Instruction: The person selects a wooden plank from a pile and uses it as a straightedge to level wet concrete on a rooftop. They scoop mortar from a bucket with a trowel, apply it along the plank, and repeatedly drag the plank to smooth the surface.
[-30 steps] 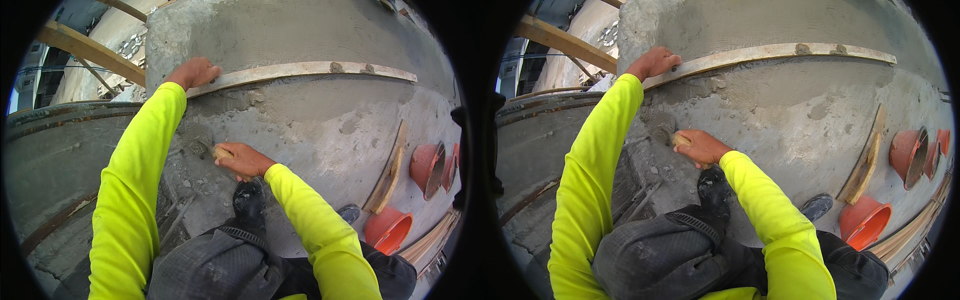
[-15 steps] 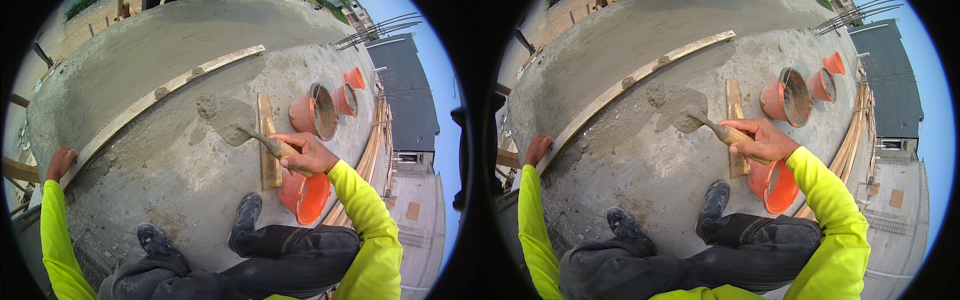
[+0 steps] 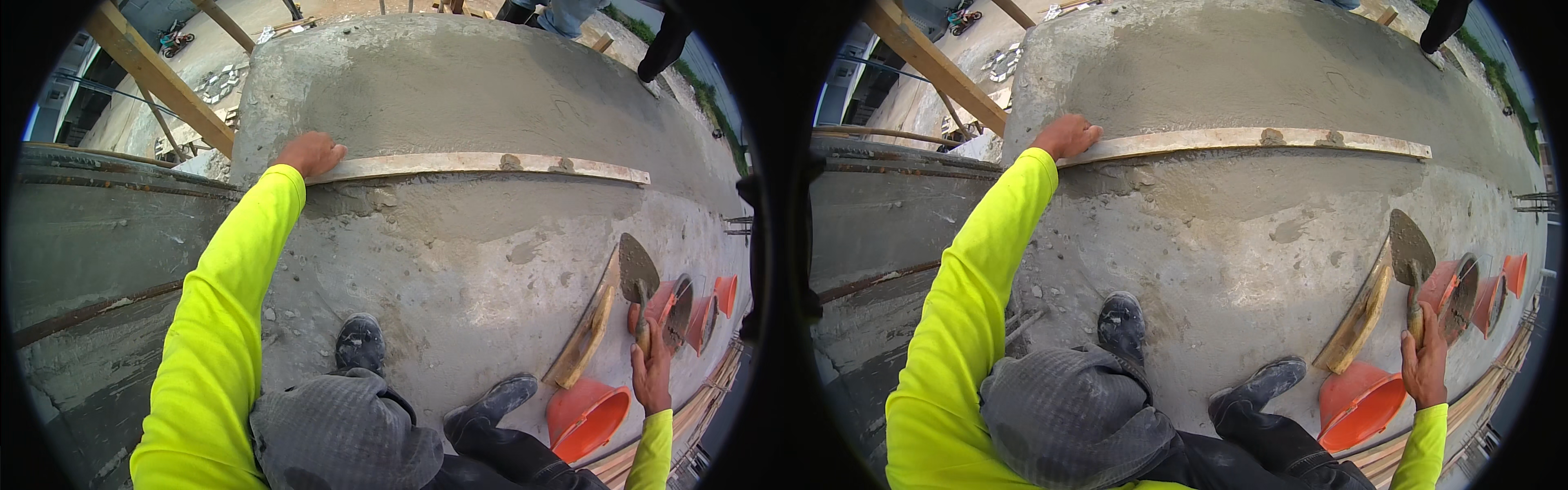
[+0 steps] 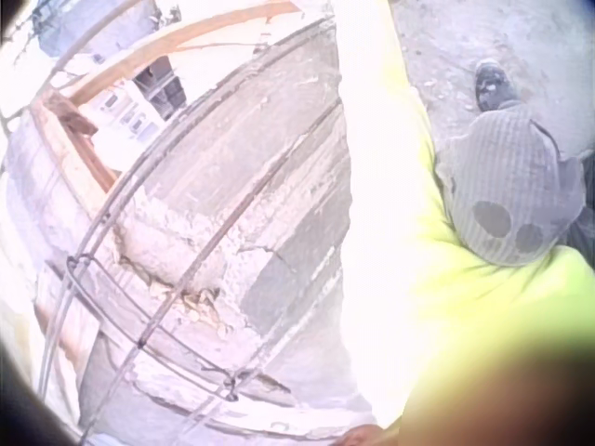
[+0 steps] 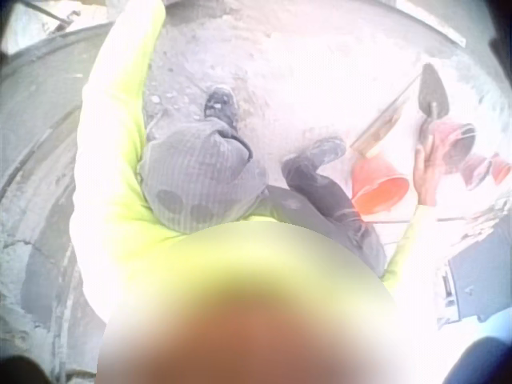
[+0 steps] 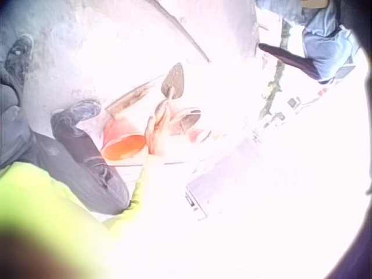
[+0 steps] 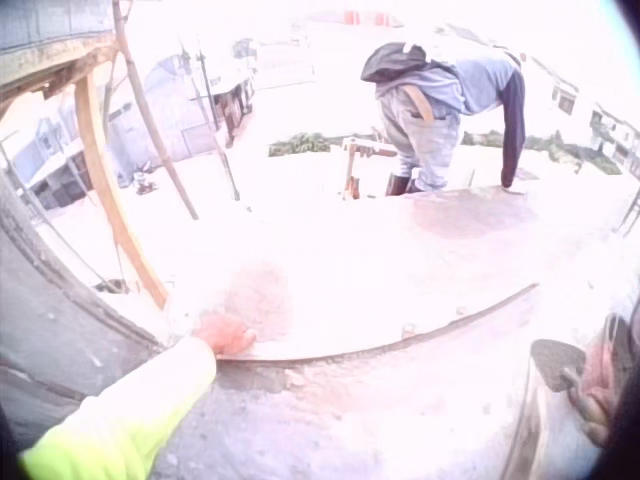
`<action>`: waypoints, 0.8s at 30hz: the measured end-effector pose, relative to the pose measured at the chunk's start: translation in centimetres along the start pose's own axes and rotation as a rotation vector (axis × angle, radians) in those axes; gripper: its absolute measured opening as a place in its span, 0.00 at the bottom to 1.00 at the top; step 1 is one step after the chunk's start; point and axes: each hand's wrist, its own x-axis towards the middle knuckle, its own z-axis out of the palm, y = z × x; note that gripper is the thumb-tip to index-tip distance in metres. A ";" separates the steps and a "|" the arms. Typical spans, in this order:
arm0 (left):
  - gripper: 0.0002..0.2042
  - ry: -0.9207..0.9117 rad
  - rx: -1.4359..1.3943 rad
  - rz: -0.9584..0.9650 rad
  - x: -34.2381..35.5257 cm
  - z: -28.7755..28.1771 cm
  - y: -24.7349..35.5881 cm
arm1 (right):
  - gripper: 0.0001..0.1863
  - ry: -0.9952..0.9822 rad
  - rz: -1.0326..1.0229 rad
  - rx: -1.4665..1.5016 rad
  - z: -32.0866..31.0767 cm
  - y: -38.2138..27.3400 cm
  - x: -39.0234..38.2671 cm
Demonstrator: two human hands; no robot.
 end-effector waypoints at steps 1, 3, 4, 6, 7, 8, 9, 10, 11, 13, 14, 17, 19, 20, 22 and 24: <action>0.22 0.041 0.011 -0.042 -0.5 0.2 0.4 | 0.24 -0.200 -0.014 0.170 2.0 -3.1 2.4; 0.22 0.107 -0.009 -0.142 -1.6 1.1 1.6 | 0.24 -0.416 -0.070 0.438 8.8 -10.5 6.5; 0.21 0.119 -0.012 -0.154 -2.1 1.6 2.1 | 0.25 -0.561 -0.044 0.528 11.8 -14.3 7.8; 0.19 0.181 -0.005 -0.182 -3.0 2.9 3.4 | 0.25 -0.733 0.086 0.804 17.5 -21.4 8.9; 0.18 0.252 0.041 -0.161 -3.5 3.6 3.9 | 0.26 -0.746 0.146 0.942 20.4 -25.1 9.0; 0.17 0.269 0.048 -0.193 -3.9 4.2 4.6 | 0.25 -0.721 0.170 1.074 23.0 -28.3 8.9; 0.17 0.271 0.046 -0.209 -4.2 4.7 5.0 | 0.24 -0.684 0.260 1.181 25.1 -31.2 8.6; 0.18 0.256 0.057 -0.237 -4.2 4.9 5.5 | 0.23 -0.672 0.245 1.232 26.8 -33.3 8.4; 0.18 0.289 0.062 -0.237 -4.4 5.2 5.8 | 0.21 -0.638 0.215 1.315 28.5 -35.2 8.3; 0.20 0.338 0.069 -0.224 -5.0 5.7 6.4 | 0.21 -0.474 0.175 1.408 32.7 -38.5 8.1; 0.22 0.340 0.053 -0.204 -5.1 5.8 6.5 | 0.21 -0.259 0.018 1.322 35.1 -39.9 8.1; 0.25 0.295 0.015 -0.148 -5.5 6.0 6.6 | 0.23 -0.410 -0.247 1.125 39.9 -39.0 6.6; 0.24 0.302 0.035 -0.118 -5.6 6.2 6.6 | 0.30 -0.624 -0.070 1.361 42.9 -40.1 6.1; 0.24 0.309 0.032 -0.120 -5.6 6.2 6.6 | 0.31 -0.645 -0.089 1.350 43.6 -40.3 6.0; 0.23 0.286 0.043 -0.116 -5.6 6.4 6.7 | 0.33 -0.680 -0.127 1.331 44.1 -41.7 6.2; 0.23 0.324 0.040 -0.119 -5.6 6.5 6.7 | 0.33 -0.701 -0.101 1.218 43.5 -43.5 6.7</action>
